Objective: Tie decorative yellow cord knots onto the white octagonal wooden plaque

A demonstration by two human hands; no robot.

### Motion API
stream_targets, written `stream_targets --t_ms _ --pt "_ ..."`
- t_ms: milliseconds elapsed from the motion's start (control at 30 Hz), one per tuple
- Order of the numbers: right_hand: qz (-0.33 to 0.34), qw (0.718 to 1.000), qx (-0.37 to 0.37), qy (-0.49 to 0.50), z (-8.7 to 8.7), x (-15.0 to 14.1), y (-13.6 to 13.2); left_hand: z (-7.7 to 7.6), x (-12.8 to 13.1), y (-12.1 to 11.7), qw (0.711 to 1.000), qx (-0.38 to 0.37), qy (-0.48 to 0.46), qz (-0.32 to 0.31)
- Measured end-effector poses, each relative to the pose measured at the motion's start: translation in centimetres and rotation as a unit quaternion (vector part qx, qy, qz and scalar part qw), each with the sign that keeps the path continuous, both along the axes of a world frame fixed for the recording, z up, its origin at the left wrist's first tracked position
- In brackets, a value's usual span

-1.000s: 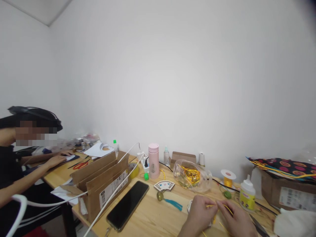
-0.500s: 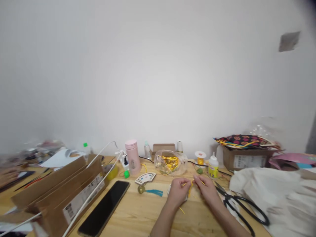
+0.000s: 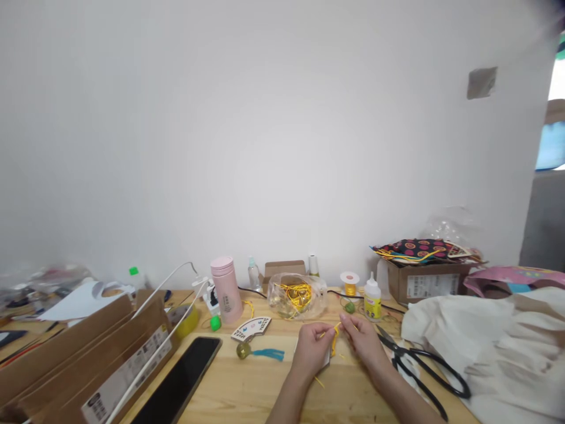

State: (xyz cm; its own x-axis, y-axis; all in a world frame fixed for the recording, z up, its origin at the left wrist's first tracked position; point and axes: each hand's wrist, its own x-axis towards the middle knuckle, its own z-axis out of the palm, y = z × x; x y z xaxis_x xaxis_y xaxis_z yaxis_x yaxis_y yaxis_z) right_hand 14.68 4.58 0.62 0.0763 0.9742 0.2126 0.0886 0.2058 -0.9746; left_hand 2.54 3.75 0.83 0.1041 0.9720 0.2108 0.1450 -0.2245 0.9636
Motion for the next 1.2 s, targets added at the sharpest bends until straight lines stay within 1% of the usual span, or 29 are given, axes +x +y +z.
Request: stream_targets --t_ms 67,133,267,367,533,600,767,967,1067,1200 --pt "0.026 0.998 -0.04 0.034 -0.3 0.0 0.2 0.0 0.0 0.0 1.0 0.018 0.01 -0.005" --pt "0.037 0.995 -0.067 0.067 -0.4 0.0 0.2 0.0 0.0 0.0 0.999 0.025 0.023 0.007" --pt "0.053 0.987 -0.091 0.118 -0.2 -0.1 0.0 0.1 0.0 -0.1 0.996 0.044 0.065 0.042" --pt "0.07 0.984 -0.098 0.133 -0.2 0.0 0.0 0.1 0.0 -0.4 0.994 0.056 0.088 0.044" --pt "0.158 0.973 -0.109 0.129 -0.5 -0.1 0.0 0.0 0.0 -0.7 0.996 0.049 0.074 0.03" --pt "0.175 0.968 -0.117 0.134 -0.4 -0.2 -0.2 0.2 0.0 -0.8 0.997 0.046 0.061 0.033" --pt "0.147 0.964 -0.145 0.166 0.1 0.0 -0.7 0.5 -0.1 -0.8 0.997 0.022 0.036 0.067" --pt "0.149 0.948 -0.184 0.212 -0.3 0.2 -0.7 0.1 0.0 -0.6 0.995 0.004 0.017 0.099" --pt "0.141 0.946 -0.18 0.231 -0.4 0.1 -0.9 -0.2 0.0 -0.6 0.995 -0.01 0.04 0.09" --pt "0.132 0.943 -0.172 0.255 -0.6 0.0 -1.0 -0.7 0.1 -0.7 0.991 -0.018 0.102 0.08"
